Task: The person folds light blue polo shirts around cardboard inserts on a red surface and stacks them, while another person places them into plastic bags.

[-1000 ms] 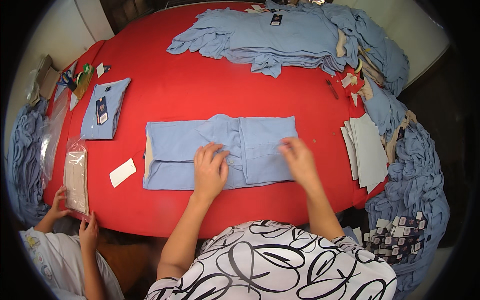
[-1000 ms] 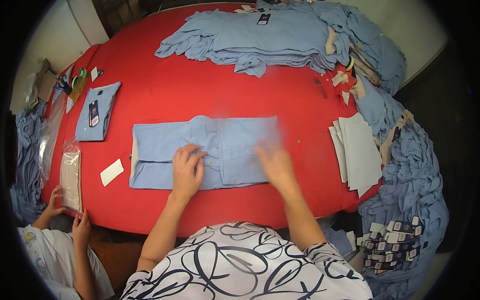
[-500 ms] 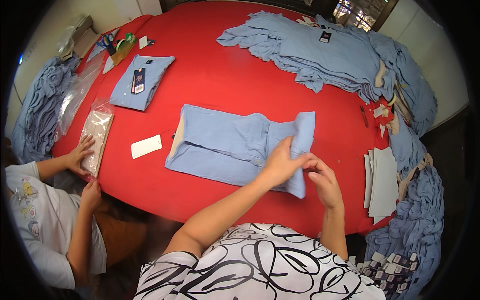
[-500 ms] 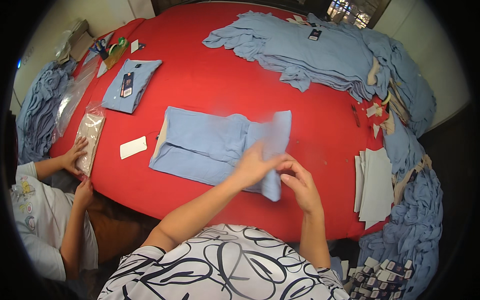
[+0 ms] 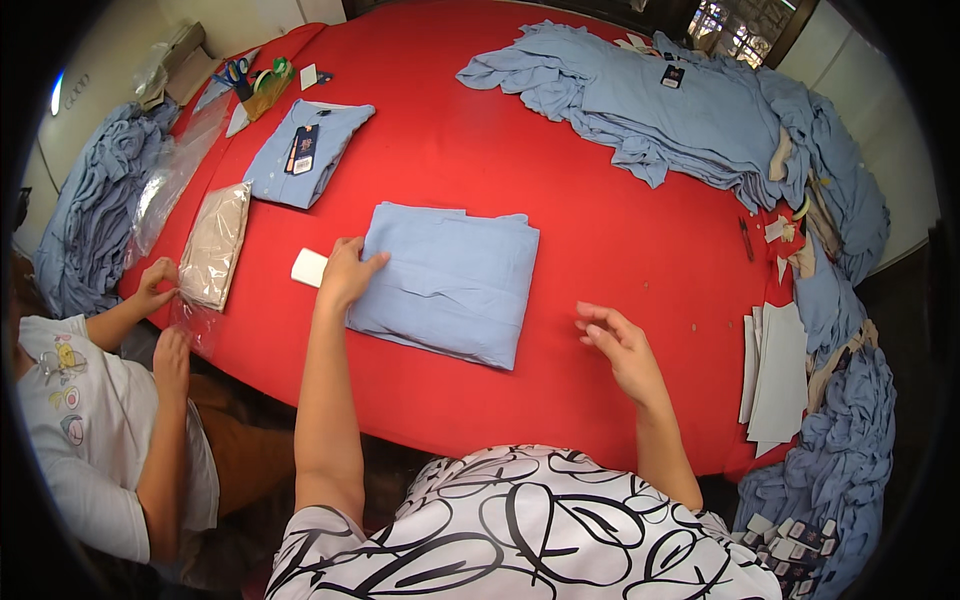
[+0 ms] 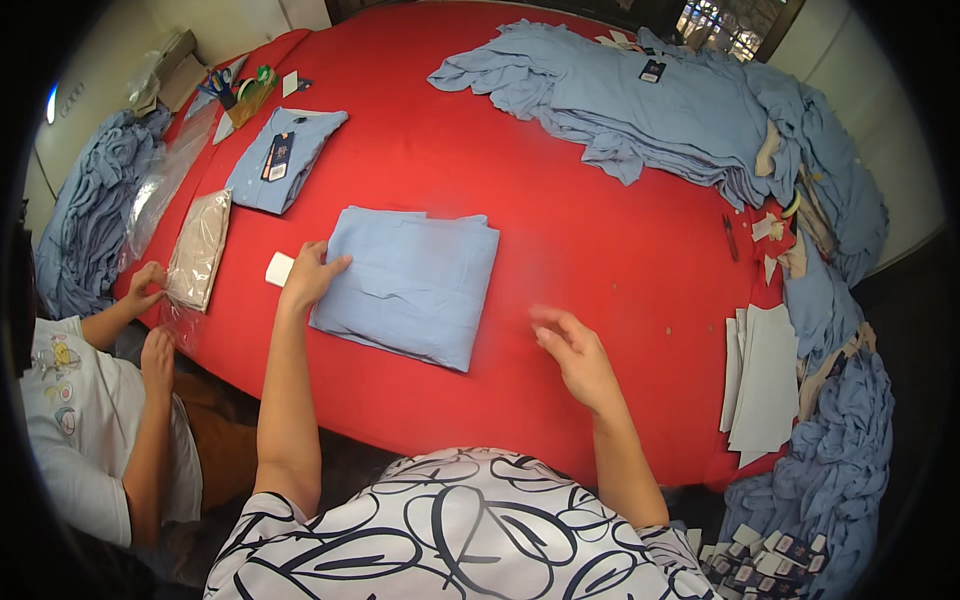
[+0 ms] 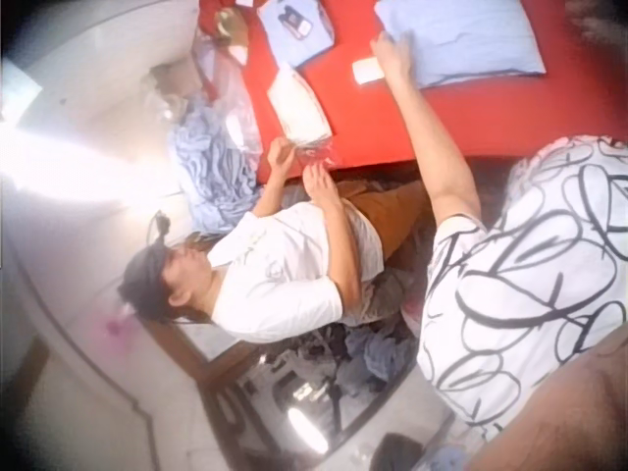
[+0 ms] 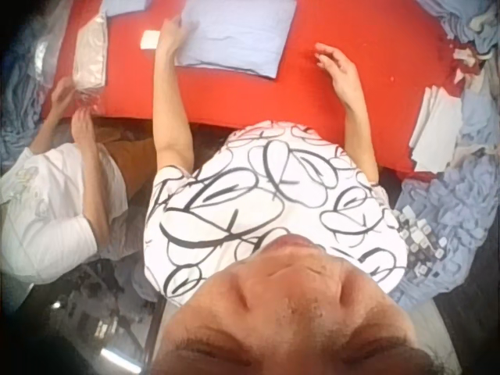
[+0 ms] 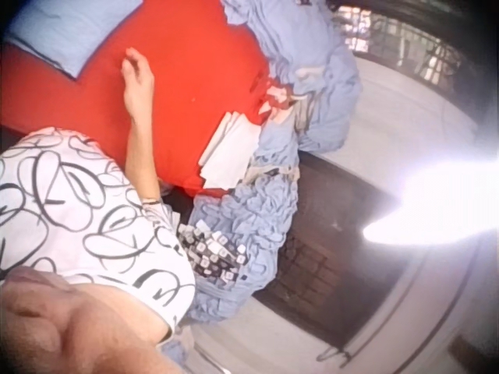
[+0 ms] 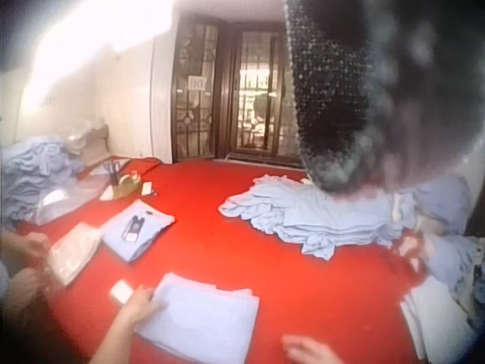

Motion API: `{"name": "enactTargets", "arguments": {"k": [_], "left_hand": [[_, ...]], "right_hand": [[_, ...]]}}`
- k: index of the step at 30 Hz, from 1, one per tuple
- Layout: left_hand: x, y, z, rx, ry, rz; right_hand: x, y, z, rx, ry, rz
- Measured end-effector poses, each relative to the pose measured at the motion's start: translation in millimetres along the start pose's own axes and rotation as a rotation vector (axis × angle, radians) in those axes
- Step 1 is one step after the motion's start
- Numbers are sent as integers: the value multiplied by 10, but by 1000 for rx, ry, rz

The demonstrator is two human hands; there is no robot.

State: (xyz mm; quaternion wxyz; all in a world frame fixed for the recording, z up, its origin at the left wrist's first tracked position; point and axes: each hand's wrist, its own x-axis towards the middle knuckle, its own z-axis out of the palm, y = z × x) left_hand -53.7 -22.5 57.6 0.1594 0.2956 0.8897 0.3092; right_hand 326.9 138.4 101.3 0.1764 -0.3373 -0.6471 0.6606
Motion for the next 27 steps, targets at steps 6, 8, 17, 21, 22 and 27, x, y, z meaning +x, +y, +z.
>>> {"name": "enactTargets", "arguments": {"k": [6, 8, 17, 21, 22, 27], "left_hand": [[-128, 30, -57, -161, -165, -155], [-346, 135, 129, -250, -104, -73], [-1396, 707, 861, -371, -233, -54], [-1244, 620, 748, -266, 114, 44], [-1171, 642, 688, -196, 183, 43], [-908, 557, 712, 58, -67, 229]], "right_hand": [[297, 46, 353, -342, 64, -315], [372, 65, 552, -655, 110, -406], [386, 426, 271, -1314, 130, -584], [-227, 402, 424, -1008, 111, -570], [-339, 448, 503, -1013, 109, -554], [-254, 710, 408, -1087, 86, -767]]}}
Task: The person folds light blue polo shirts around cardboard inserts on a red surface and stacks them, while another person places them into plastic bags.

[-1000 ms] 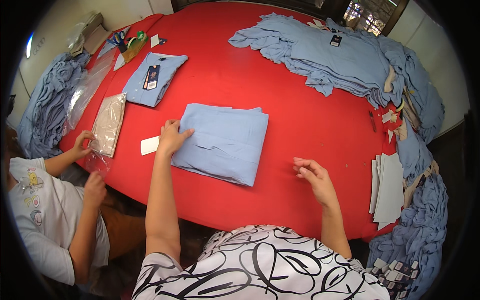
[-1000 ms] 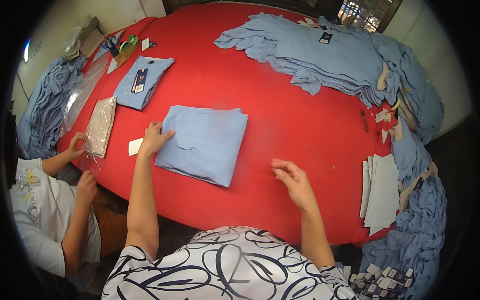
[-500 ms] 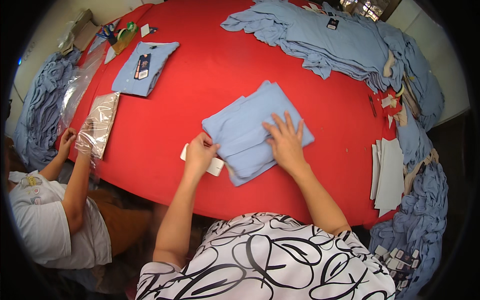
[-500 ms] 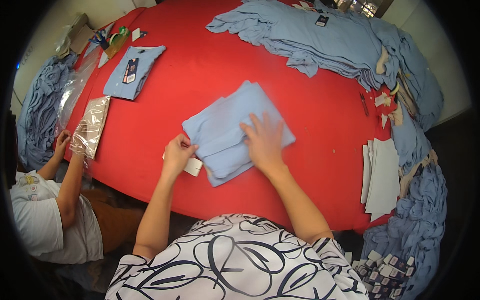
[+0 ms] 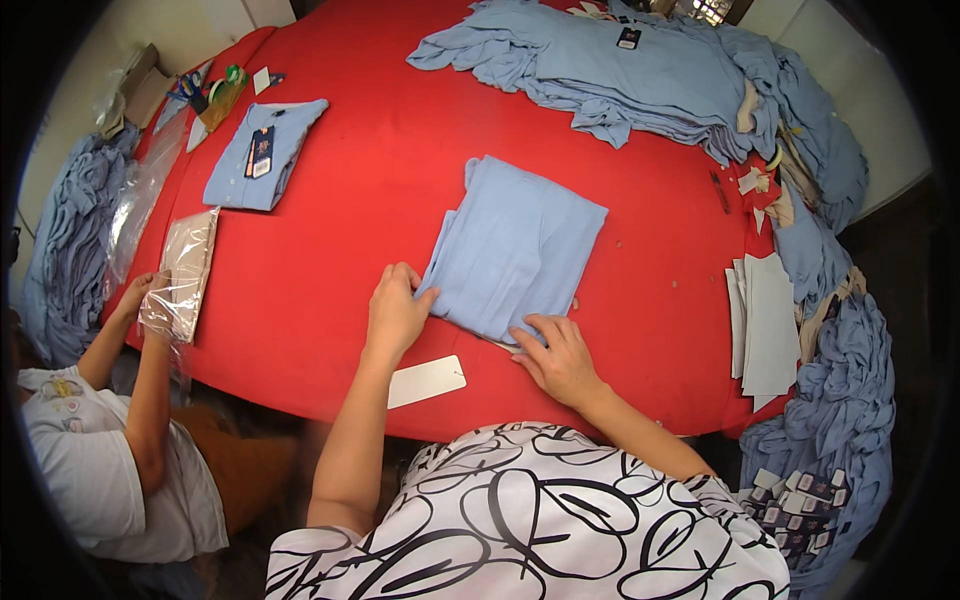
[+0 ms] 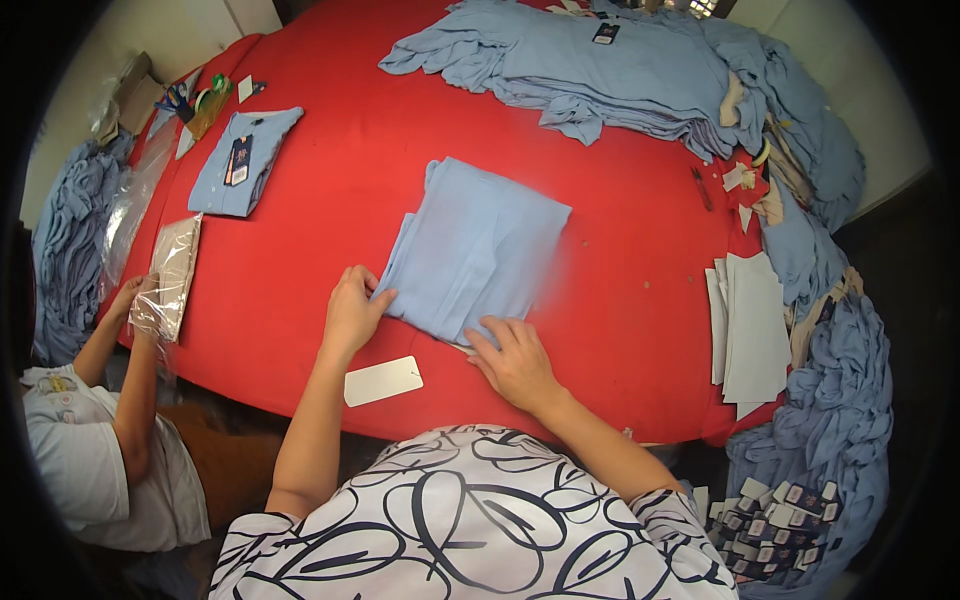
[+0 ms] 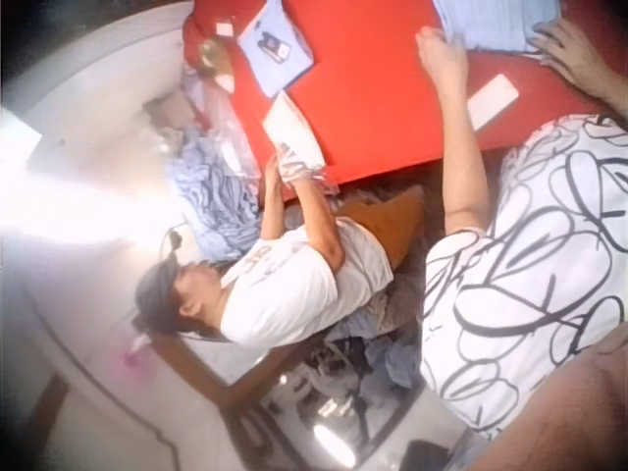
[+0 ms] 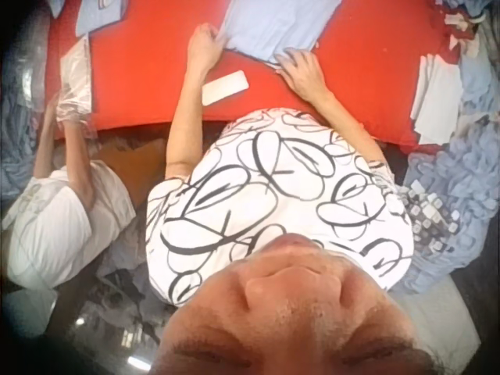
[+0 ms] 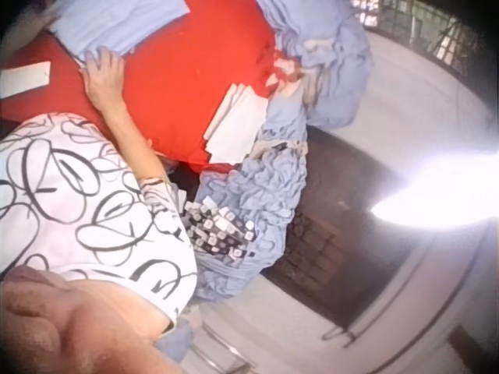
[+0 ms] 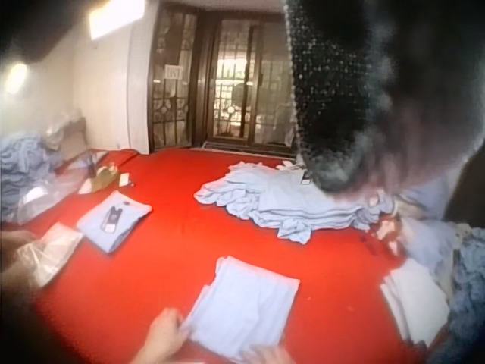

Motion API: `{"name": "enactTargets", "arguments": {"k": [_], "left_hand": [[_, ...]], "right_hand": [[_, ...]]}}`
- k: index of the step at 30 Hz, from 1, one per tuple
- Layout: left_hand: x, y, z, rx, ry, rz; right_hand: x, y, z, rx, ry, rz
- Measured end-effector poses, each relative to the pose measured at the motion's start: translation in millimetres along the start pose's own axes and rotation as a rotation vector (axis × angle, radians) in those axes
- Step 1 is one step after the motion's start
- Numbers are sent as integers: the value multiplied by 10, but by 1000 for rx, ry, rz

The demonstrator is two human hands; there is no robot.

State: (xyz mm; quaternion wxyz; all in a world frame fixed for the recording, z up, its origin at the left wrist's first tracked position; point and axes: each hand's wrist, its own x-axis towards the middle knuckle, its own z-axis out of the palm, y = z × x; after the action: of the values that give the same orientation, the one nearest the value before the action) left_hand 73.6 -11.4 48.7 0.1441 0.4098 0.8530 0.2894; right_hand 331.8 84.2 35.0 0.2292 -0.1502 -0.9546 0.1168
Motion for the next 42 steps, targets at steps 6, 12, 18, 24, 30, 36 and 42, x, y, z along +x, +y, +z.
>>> {"name": "enactTargets", "arguments": {"k": [6, 12, 18, 24, 30, 36, 42], "left_hand": [[-29, 253, -262, -502, -57, -21], [8, 617, -655, -550, -182, 33], [89, 990, -1421, -937, -132, 434], [704, 1111, -1263, -593, -210, 277], [1394, 381, 79, -121, -62, 180], [656, 279, -191, -149, 154, 106], [-426, 77, -273, -280, -351, -131]], "right_hand": [[94, 115, -268, -168, -166, -153], [310, 280, -562, -64, -147, -200], [1180, 118, -1973, 156, 163, -68], [1696, 700, -1935, 212, -199, 188], [1717, 1604, -450, 287, -462, 435], [934, 1558, -459, 167, 137, 551], [-37, 633, -772, 843, -342, 1013]]}}
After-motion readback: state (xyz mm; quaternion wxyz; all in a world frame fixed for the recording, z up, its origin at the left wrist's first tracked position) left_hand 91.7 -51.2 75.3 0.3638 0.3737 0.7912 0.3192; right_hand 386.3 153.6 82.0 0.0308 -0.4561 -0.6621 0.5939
